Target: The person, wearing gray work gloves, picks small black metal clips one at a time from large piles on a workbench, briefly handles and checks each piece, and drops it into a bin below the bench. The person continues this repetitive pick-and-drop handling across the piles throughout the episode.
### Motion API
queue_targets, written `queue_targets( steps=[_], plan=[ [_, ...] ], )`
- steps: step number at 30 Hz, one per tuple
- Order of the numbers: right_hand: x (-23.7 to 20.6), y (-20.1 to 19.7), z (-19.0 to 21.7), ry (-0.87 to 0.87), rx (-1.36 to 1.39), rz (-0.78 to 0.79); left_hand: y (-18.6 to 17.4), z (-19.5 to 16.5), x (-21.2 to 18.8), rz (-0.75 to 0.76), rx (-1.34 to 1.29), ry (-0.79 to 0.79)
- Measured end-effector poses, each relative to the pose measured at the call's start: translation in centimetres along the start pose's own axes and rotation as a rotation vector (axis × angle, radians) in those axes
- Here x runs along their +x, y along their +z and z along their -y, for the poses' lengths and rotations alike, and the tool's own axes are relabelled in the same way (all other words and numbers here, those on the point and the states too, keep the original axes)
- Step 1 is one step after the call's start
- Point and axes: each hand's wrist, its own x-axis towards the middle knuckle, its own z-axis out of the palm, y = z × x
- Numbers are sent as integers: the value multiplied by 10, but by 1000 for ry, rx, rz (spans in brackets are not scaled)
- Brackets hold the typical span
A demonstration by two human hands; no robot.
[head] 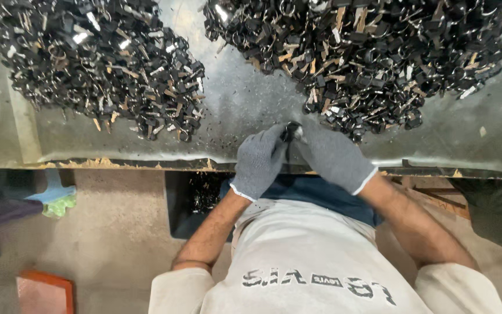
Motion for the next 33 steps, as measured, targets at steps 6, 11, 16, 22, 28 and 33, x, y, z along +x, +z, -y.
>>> queue_targets(
  steps=[6,11,16,22,28,33],
  plan=[
    [-9,14,5,212,-447,290,-13,-4,10,-45,154,-20],
    [-12,16,-3,110,-349,54,-33,-3,34,-408,326,141],
    [-13,27,2,163,-481,130,-5,-5,99,108,61,370],
    [-26,22,-3,239,-455,204,9,-6,105,306,339,228],
    [-34,23,3,131,-432,6,-7,-17,93,321,30,-84],
    [-37,23,-3,-70,-85,155,-16,-38,61,146,-441,-59]
  ],
)
